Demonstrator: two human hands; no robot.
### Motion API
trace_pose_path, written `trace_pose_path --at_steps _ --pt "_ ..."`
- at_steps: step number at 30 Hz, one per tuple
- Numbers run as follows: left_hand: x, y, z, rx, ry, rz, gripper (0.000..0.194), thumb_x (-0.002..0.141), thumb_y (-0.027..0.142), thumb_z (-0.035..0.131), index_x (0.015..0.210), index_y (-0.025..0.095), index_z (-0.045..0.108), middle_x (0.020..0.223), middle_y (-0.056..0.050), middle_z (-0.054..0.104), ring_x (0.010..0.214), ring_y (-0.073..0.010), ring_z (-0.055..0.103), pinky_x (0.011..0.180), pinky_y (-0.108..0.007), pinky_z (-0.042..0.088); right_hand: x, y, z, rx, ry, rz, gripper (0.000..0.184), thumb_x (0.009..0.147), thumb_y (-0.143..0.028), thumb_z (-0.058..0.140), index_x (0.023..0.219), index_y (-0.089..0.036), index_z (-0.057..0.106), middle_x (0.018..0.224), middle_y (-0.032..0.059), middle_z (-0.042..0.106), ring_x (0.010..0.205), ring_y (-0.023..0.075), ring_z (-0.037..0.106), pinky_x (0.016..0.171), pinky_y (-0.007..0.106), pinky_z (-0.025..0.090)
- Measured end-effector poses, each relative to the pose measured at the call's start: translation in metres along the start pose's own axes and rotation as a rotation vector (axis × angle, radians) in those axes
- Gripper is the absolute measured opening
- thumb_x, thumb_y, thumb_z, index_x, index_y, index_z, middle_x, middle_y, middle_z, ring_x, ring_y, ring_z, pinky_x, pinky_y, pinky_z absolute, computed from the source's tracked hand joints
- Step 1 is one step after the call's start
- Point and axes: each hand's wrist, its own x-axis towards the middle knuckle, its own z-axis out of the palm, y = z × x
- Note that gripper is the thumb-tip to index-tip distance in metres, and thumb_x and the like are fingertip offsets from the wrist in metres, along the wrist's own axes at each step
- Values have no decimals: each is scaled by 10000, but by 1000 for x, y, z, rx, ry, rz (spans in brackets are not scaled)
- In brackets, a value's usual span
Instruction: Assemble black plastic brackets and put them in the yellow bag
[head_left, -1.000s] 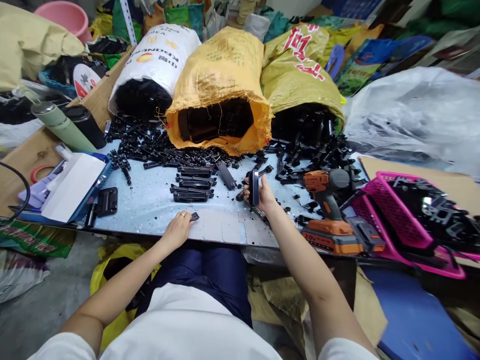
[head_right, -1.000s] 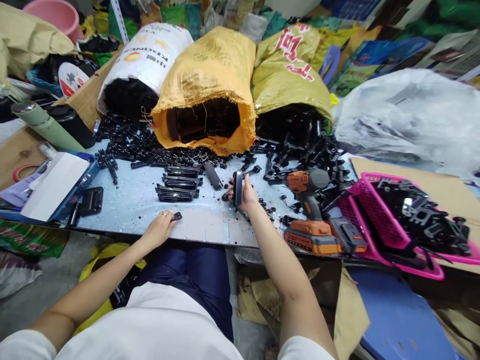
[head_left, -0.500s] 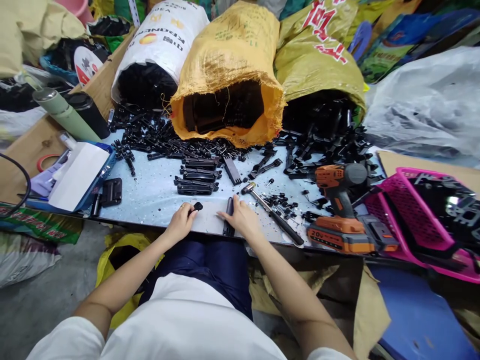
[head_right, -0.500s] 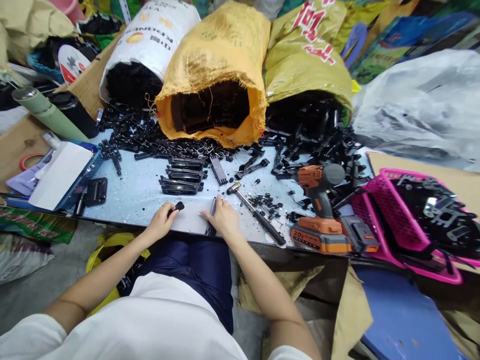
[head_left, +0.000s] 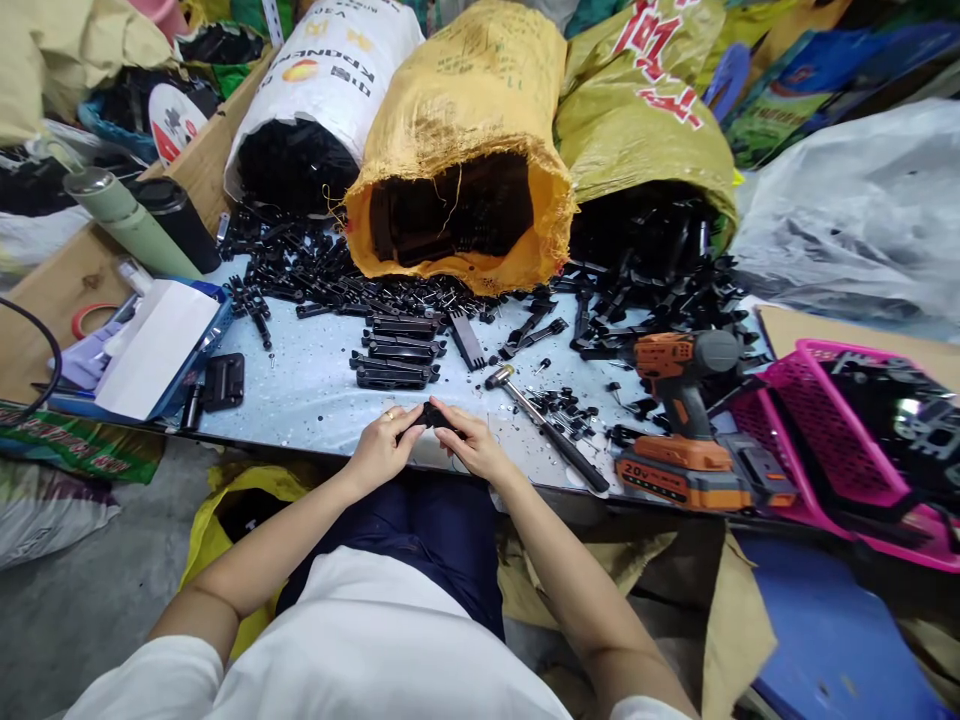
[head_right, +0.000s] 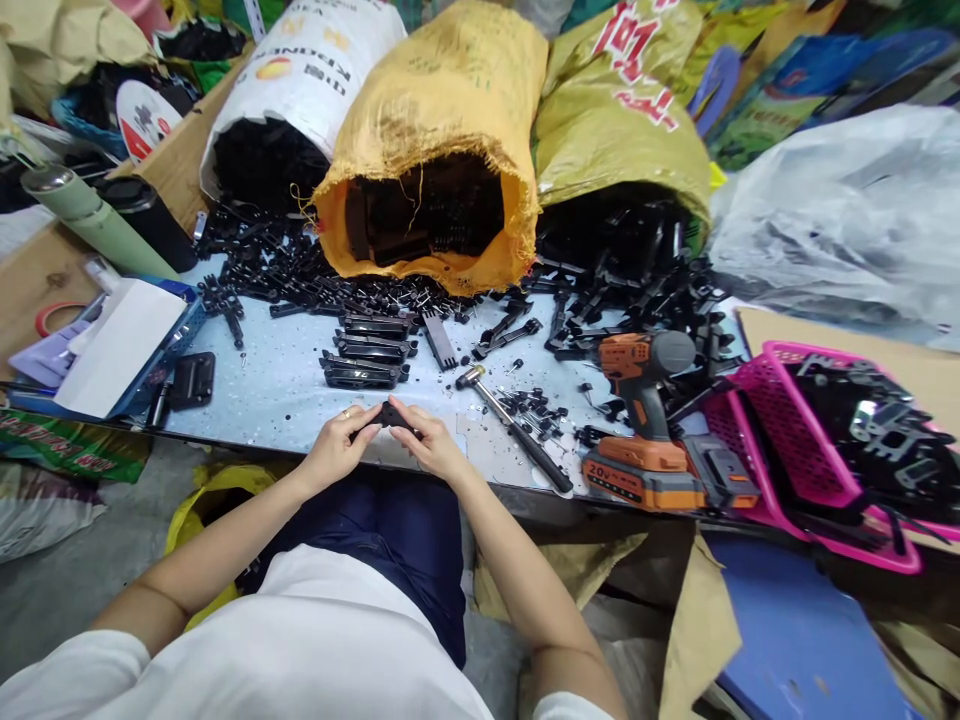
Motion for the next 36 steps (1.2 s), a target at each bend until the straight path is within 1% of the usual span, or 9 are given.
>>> trace_pose_path --at_steps 7,11,13,15,18,20,24,30,36 --pt "0 9 15 6 199 16 376 950 324 349 1221 167 556 1003 -114 625 925 -190 583 838 -361 494 -11 -6 39 -60 229 51 556 906 -462 379 1430 -291 306 1055 76 536 604 109 536 588 297 534" --pt "-7 -4 21 12 185 -59 377 953 319 313 1217 176 541 1068 -116 617 995 -207 574 892 -392 470 -4 -7 40 -251 115 104 559 916 -477 310 1435 -268 296 1082 87 569 697 148 570 710 336 527" --pt "-14 -11 21 91 198 -171 388 945 285 310 1275 174 481 1145 -135 575 1065 -226 546 913 -420 455 14 -4 13 -415 81 130 512 927 -455 296 1392 -257 372 1072 80 590 813 172 578 790 354 499" --pt "-17 -15 17 254 143 -195 441 900 239 397 1337 181 410 1251 -156 495 1166 -265 474 960 -470 406 41 3 -32 -607 269 207 462 940 -424 280 1299 -213 481 1054 94 597 914 198 555 839 376 463" --pt "-9 -13 10 492 -164 65 520 798 154 528 1307 230 452 1317 -131 447 1251 -313 375 1046 -572 233 90 18 -111 -875 776 336 428 945 -381 290 1142 -103 549 1127 172 538 1051 244 473 884 415 402" --pt "2 -9 9 568 -407 263 424 810 114 505 1213 243 533 1197 -102 547 1183 -287 444 1050 -588 178 118 27 -153 -952 861 492 466 913 -419 377 1127 -31 520 1135 229 505 1085 268 428 873 435 384" --pt "18 -6 10 687 -520 306 327 882 96 397 1156 182 555 912 -99 622 919 -230 565 952 -500 321 144 36 -190 -958 808 655 554 786 -494 540 922 42 566 1122 308 470 1101 301 380 881 476 335" --pt "16 -19 1 739 -439 146 263 897 185 439 1134 159 548 903 -122 608 908 -254 547 786 -389 400 102 33 -170 -938 713 591 552 755 -445 598 1064 3 504 1060 232 519 992 260 492 793 366 392" --pt "24 -28 3 543 -533 184 388 886 317 499 1250 190 454 1095 -110 559 1023 -244 516 887 -375 388 -5 -6 -101 -931 -39 181 406 902 -475 417 1161 -164 450 880 84 621 676 188 567 615 284 390"
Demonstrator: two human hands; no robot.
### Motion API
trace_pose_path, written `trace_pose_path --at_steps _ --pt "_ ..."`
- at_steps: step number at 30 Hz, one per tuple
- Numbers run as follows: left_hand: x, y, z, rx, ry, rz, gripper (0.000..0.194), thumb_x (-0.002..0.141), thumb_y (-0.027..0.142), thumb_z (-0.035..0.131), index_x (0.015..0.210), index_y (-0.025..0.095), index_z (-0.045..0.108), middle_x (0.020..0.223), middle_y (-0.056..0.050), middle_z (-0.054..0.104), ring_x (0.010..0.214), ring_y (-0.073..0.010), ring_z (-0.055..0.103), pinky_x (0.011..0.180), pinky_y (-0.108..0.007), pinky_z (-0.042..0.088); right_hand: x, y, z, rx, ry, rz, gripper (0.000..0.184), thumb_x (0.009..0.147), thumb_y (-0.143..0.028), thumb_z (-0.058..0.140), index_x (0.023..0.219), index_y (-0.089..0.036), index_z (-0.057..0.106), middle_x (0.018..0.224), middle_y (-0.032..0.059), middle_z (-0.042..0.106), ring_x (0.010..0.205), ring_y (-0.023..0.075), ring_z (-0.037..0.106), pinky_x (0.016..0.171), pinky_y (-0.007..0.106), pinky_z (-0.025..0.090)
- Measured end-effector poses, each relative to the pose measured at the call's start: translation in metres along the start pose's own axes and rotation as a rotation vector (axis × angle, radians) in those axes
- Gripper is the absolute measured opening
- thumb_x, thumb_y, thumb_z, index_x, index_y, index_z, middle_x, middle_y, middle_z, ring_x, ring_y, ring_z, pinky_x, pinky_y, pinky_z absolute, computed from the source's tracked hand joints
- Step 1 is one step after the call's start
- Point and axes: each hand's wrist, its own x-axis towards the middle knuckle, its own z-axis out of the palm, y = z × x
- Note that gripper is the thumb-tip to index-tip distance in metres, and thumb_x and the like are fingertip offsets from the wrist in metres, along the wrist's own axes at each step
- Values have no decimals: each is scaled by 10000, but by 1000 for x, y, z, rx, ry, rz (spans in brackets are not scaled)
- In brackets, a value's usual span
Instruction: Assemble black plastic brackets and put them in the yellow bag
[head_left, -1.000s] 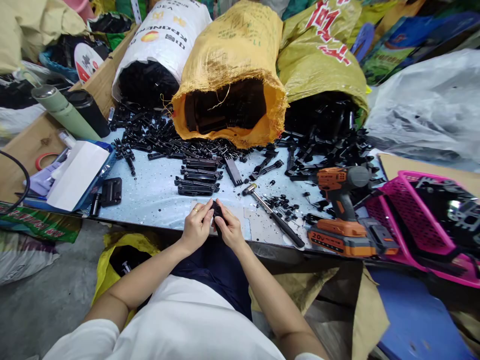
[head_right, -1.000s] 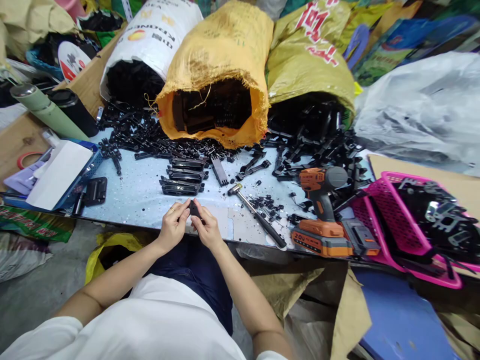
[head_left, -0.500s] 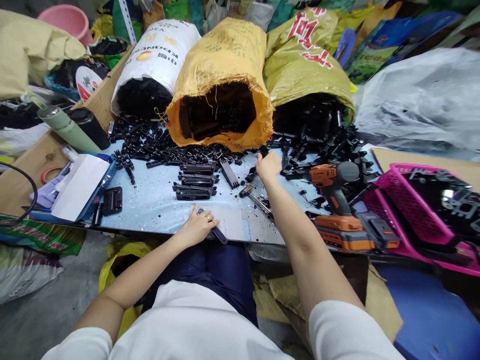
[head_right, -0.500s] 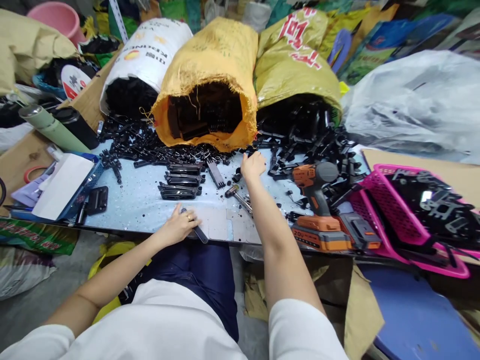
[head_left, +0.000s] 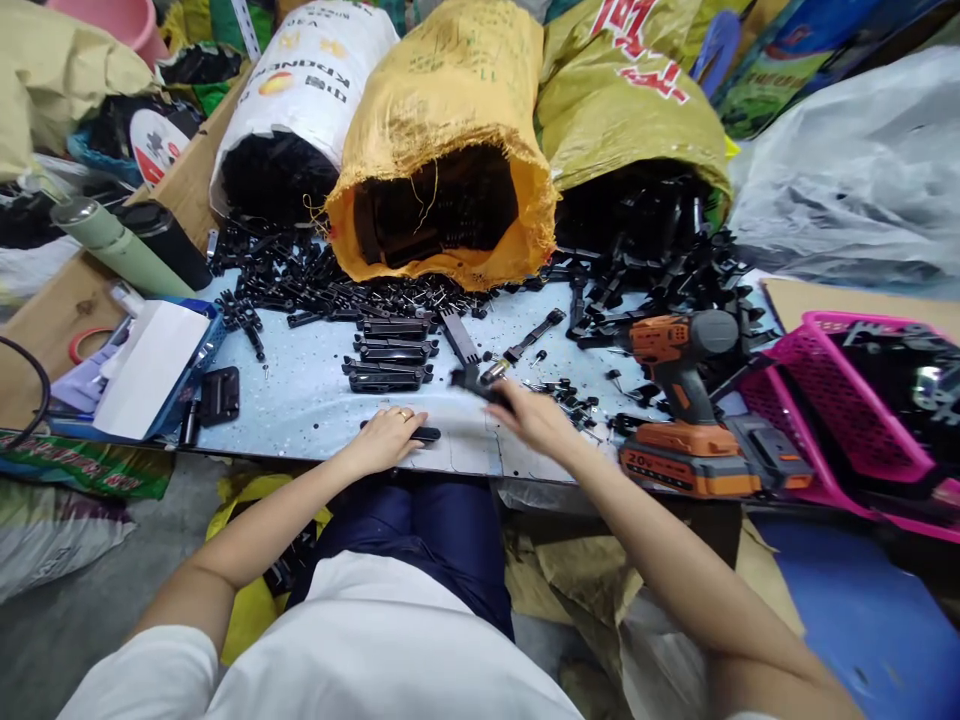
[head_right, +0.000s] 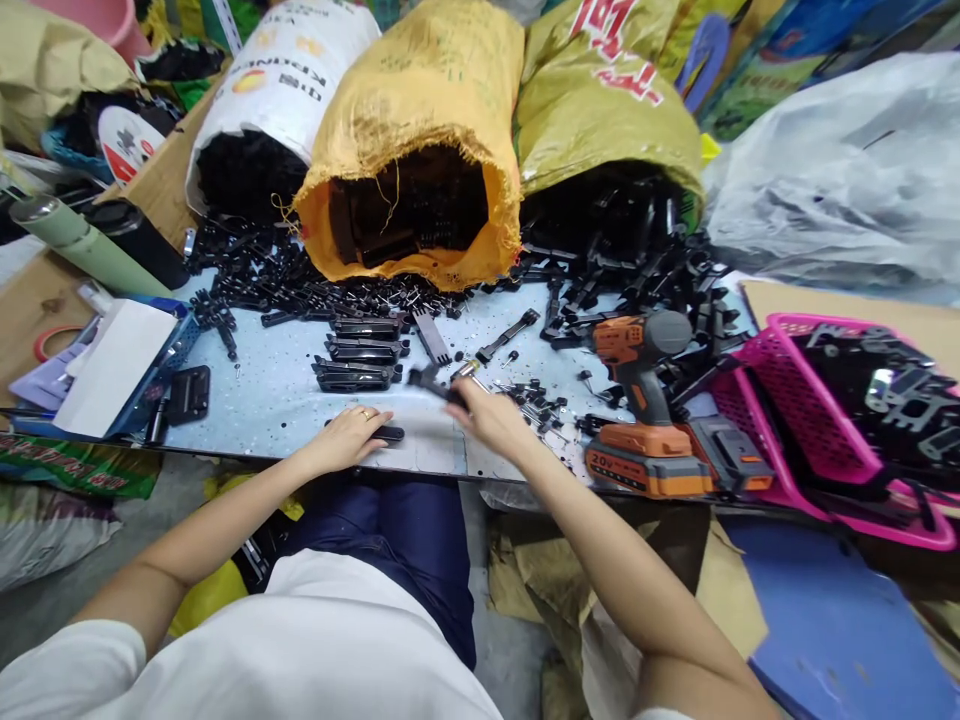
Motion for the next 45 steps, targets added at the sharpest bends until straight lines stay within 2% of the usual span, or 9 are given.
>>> trace_pose_path --at_steps 4,7,11,19,28,36,39,42,45 --pt "10 5 -3 -44 -63 49 312 915 254 399 1210 213 488 1070 -87 569 1044 -225 513 895 -359 383 -43 -34 26 -181 -199 -329 374 943 -486 310 1004 -189 529 890 67 599 725 157 584 602 245 352" --pt "13 12 -5 -19 -79 40 335 897 368 429 1186 215 503 1062 -90 563 1032 -248 513 881 -389 384 -47 -46 43 -300 -198 -290 389 952 -486 275 976 -196 533 859 50 588 702 147 585 551 240 299" --pt "12 15 -3 -40 -47 66 661 676 676 593 1124 197 510 1039 -103 563 987 -289 527 855 -406 395 -46 -58 41 -377 -141 -222 409 957 -488 233 979 -211 533 857 48 590 707 157 582 561 251 281" --pt "2 10 -7 -104 54 103 695 651 687 612 1116 190 470 1065 -115 577 996 -285 560 848 -384 428 -54 -83 21 -418 -84 -186 397 965 -450 230 1012 -220 549 873 87 593 754 182 560 619 283 299" --pt "0 8 5 -89 129 153 473 799 563 531 1050 162 515 969 -110 608 923 -254 598 779 -362 471 -51 -85 14 -431 -112 -185 370 970 -422 241 1016 -212 541 878 91 595 753 179 554 626 287 286" --pt "2 9 5 -33 39 101 485 782 598 536 1006 167 531 903 -94 609 894 -245 599 760 -341 473 -37 -61 13 -432 -112 -323 378 965 -432 265 994 -194 557 878 74 586 738 163 536 632 287 286" --pt "28 24 0 -20 -32 131 548 776 632 520 1052 159 530 964 -113 603 965 -267 564 813 -371 456 -36 -34 29 -377 -37 -377 386 956 -439 309 934 -172 586 889 73 590 775 163 525 679 288 302" --pt "89 50 -3 -30 19 176 403 915 435 404 1230 187 450 1193 -106 541 1136 -227 473 937 -355 392 -43 -13 47 -329 116 -362 364 945 -429 361 933 -162 609 872 75 599 812 176 516 715 303 315" --pt "165 75 -2 49 2 -35 312 930 196 346 1200 181 500 1157 -101 577 1090 -201 496 891 -327 403 -55 -2 54 -275 205 -327 329 931 -414 407 1000 -169 614 873 75 616 818 179 522 720 306 342"
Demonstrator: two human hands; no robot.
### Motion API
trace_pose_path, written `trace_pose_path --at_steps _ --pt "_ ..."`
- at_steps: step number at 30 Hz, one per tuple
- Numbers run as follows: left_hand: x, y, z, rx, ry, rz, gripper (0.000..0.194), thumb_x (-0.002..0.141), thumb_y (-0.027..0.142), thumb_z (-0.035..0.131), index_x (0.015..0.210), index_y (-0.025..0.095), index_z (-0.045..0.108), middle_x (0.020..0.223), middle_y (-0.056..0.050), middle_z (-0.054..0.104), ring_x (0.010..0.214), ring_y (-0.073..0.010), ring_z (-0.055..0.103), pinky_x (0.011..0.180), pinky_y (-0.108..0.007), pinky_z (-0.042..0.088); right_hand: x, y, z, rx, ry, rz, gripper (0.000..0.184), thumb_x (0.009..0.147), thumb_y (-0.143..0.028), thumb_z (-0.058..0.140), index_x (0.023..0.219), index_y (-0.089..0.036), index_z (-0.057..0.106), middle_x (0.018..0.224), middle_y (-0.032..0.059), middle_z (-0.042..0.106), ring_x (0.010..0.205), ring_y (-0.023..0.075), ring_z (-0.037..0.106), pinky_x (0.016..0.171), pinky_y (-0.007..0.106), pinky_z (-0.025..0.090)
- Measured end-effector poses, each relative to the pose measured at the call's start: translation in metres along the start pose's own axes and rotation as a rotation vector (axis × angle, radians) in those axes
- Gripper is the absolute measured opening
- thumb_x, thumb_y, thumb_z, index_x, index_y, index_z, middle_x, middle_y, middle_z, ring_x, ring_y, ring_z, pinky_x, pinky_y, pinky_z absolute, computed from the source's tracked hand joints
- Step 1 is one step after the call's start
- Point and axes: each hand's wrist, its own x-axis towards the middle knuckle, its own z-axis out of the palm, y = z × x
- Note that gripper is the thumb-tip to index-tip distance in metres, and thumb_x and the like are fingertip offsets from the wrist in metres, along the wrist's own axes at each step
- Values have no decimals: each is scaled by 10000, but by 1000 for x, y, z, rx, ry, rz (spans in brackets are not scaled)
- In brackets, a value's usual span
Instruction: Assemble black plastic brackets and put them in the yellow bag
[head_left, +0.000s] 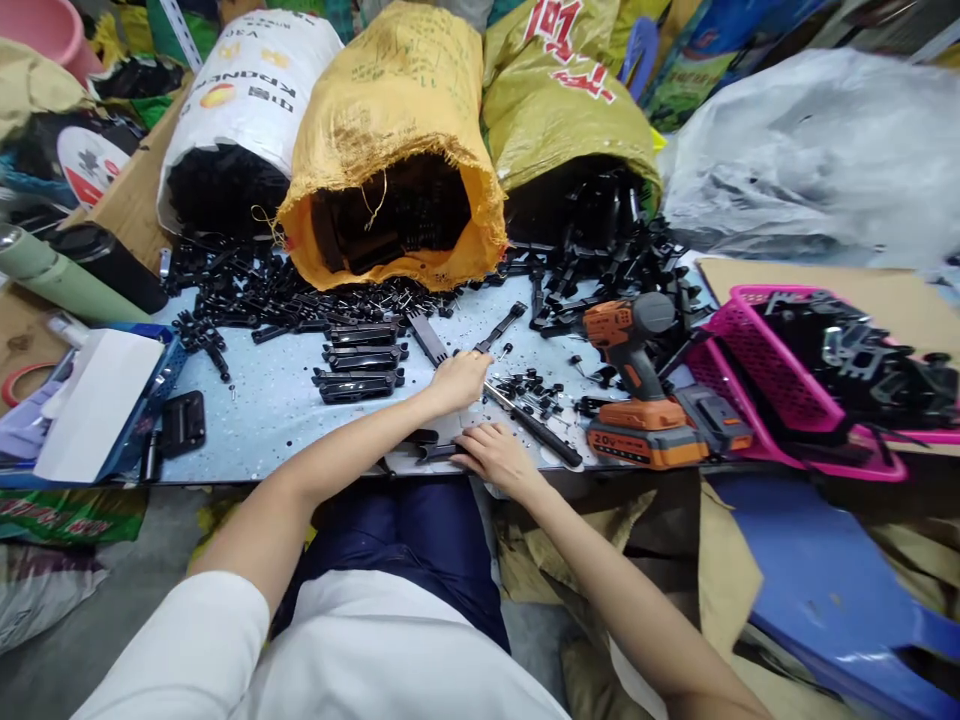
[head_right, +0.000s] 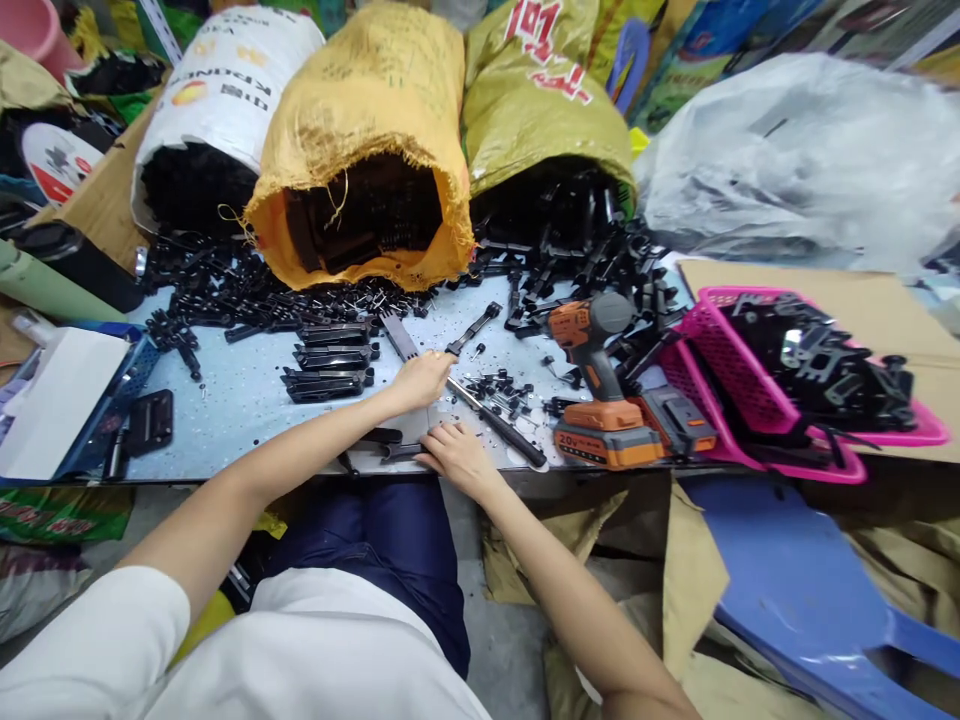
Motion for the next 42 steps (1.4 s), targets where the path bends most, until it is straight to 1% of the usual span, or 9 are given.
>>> trace_pose_path --at_steps 3,6,9,13,15,18,24,37,42 --pt "54 9 2 82 -66 -247 292 874 107 398 1106 74 573 1103 -205 595 1069 -278 504 841 -409 413 -9 19 -7 33 138 189 304 940 -366 392 1049 -172 600 922 91 632 838 189 537 730 309 378" --pt "75 -1 3 96 -110 -199 237 839 116 479 1021 75 627 997 -197 633 1013 -285 530 841 -427 405 -7 69 -14 -11 294 587 304 946 -309 348 972 -150 606 907 126 623 837 209 541 724 322 386" --pt "75 -12 0 121 -125 -86 199 810 89 516 959 109 647 919 -138 647 988 -246 544 887 -383 381 3 133 -17 -41 331 961 303 921 -240 363 936 -50 598 911 217 594 861 234 543 733 357 373" --pt "44 -24 -12 153 -50 -60 242 851 57 434 1038 73 585 1050 -166 590 975 -228 548 852 -351 399 18 176 -20 34 358 1061 341 900 -169 344 841 56 593 818 294 584 837 244 567 736 429 371" --pt "10 -36 -21 79 55 -69 206 879 131 459 1049 82 564 1052 -154 573 901 -208 562 793 -328 425 22 161 -22 98 362 985 291 874 -189 415 821 17 615 803 250 613 825 226 582 758 417 392" --pt "-60 -64 -34 -122 209 -93 115 844 229 571 873 130 623 877 -79 594 833 -187 561 768 -301 441 23 97 -19 265 354 779 204 801 -259 563 912 -108 645 856 112 666 793 169 615 770 322 463" --pt "-159 -98 -41 -282 202 -224 110 808 196 581 774 157 678 732 -39 603 739 -165 571 731 -291 466 31 -28 -5 861 401 446 198 803 -337 606 918 -181 647 866 39 692 714 149 668 678 282 577" --pt "-160 -89 -39 136 -83 -140 218 867 125 430 736 118 604 920 -100 560 657 -151 554 641 -274 447 33 -39 7 363 424 126 168 878 -213 521 1001 -186 632 997 85 694 911 173 667 838 303 558" --pt "-170 -96 -10 128 141 -68 183 904 213 453 900 122 612 892 -104 606 782 -183 592 723 -293 475 26 -38 15 342 323 97 225 895 -222 492 1078 -195 621 1083 95 664 957 178 648 849 314 545"
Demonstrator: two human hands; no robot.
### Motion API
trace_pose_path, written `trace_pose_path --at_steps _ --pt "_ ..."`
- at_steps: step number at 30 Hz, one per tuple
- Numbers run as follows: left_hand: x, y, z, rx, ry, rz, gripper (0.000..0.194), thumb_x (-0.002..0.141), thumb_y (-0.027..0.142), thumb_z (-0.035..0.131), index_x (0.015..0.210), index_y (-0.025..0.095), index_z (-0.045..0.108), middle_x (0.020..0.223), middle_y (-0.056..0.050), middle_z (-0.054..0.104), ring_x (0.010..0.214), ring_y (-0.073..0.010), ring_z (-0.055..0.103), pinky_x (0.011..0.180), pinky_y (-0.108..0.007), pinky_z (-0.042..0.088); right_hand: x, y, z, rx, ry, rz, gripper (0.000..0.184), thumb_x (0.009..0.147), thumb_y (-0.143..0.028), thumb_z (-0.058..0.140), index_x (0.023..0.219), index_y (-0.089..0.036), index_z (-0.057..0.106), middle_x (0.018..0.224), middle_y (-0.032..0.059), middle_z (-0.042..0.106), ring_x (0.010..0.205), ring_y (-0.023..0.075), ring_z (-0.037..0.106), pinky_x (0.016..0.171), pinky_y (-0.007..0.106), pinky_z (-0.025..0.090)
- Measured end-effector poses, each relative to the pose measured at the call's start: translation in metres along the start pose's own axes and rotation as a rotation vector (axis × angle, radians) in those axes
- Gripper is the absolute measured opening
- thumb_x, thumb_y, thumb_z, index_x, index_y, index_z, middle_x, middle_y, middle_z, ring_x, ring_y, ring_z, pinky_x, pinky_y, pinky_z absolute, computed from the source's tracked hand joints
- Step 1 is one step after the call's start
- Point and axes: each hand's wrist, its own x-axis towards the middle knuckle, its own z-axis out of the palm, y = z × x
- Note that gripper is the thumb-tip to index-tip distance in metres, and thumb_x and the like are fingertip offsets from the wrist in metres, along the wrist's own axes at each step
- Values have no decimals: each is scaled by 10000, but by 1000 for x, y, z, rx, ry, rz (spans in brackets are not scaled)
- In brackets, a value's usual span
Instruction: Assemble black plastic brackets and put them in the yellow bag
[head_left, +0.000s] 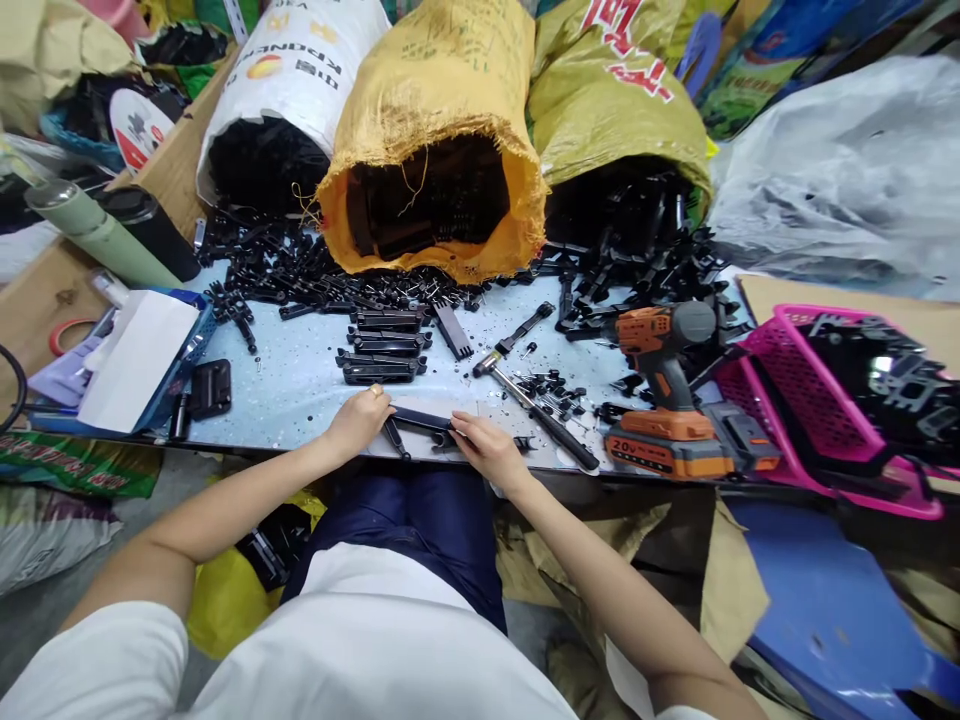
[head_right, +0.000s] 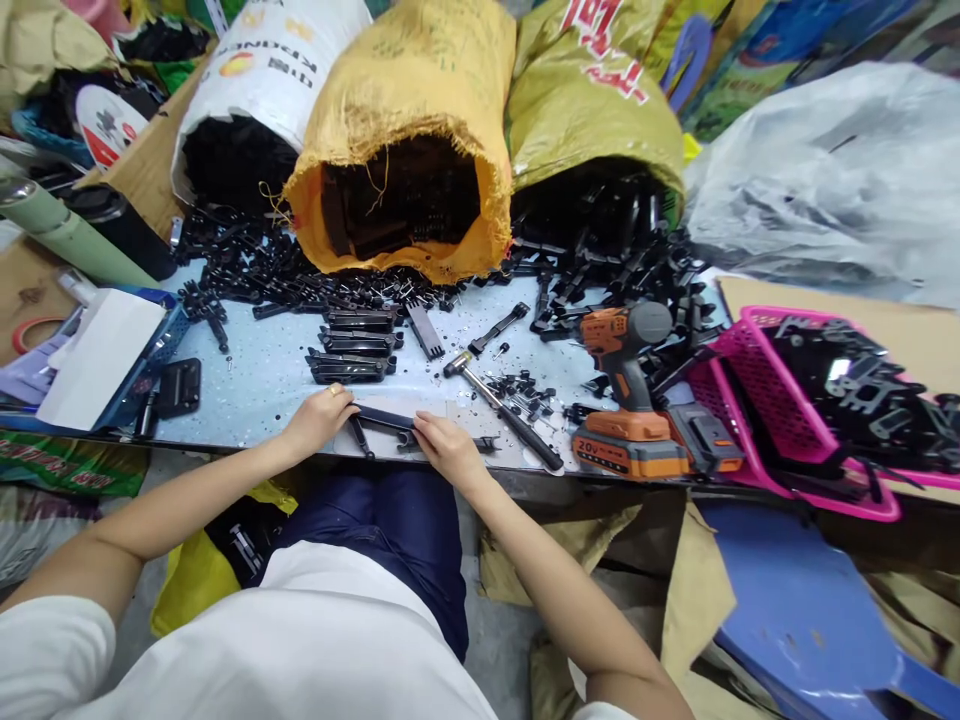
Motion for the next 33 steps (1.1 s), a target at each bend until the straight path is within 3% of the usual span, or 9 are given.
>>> trace_pose_path --at_steps 3,6,10,14,18,22,27,30,33 --pt "-15 -7 19 22 143 100 273 942 232 372 1059 115 589 941 -135 640 863 -209 602 774 -350 475 -7 3 -1 8 -64 -11 306 892 -253 501 1184 -202 574 1152 105 629 1005 197 617 869 346 523" --pt "-22 -6 27 70 213 113 314 936 272 389 1166 139 557 1117 -159 624 1062 -273 559 889 -461 418 -13 11 -6 -44 -170 -49 404 895 -319 497 1285 -215 497 1203 103 596 1030 210 585 866 364 498" --pt "-11 9 30 82 166 309 485 905 397 452 1316 139 446 1340 -166 486 1277 -301 398 1060 -532 247 -17 29 -18 -316 -298 -8 547 842 -537 504 1266 -192 509 1191 140 579 999 257 562 821 384 445" --pt "-2 16 39 74 119 486 456 919 368 433 1286 99 469 1306 -181 515 1234 -277 460 1032 -467 337 -19 45 -26 -481 -306 17 611 798 -638 484 1153 -148 570 1052 146 618 910 249 562 763 333 397" --pt "-20 11 45 -32 190 595 321 918 271 449 1197 138 537 1139 -137 636 1117 -226 570 935 -408 454 -25 55 -35 -477 -272 -36 565 834 -596 467 1168 -148 552 1113 142 605 931 242 550 779 334 375" --pt "-39 19 44 -58 272 563 322 902 236 474 1192 108 533 1178 -152 613 1215 -254 493 977 -426 438 -29 69 -47 -536 -111 200 435 909 -465 403 1126 -120 555 1047 148 618 910 244 537 754 335 373" --pt "-34 43 45 -9 226 350 588 878 416 502 1299 14 422 1372 -259 405 1350 -350 265 1055 -514 321 -28 81 -59 -690 -90 381 415 913 -459 375 1031 -126 594 878 136 620 812 259 519 680 340 359" --pt "-26 41 46 39 204 290 577 895 427 461 1293 11 427 1364 -247 422 1333 -348 302 1059 -507 296 -24 72 -61 -607 -82 282 432 909 -487 375 1043 -138 591 894 130 623 823 246 526 719 339 367" --pt "-13 26 42 101 125 330 525 913 411 429 1274 30 450 1286 -224 506 1218 -319 457 991 -449 359 -17 55 -51 -530 -248 23 471 864 -562 432 1057 -166 597 967 125 630 895 244 534 786 347 353"
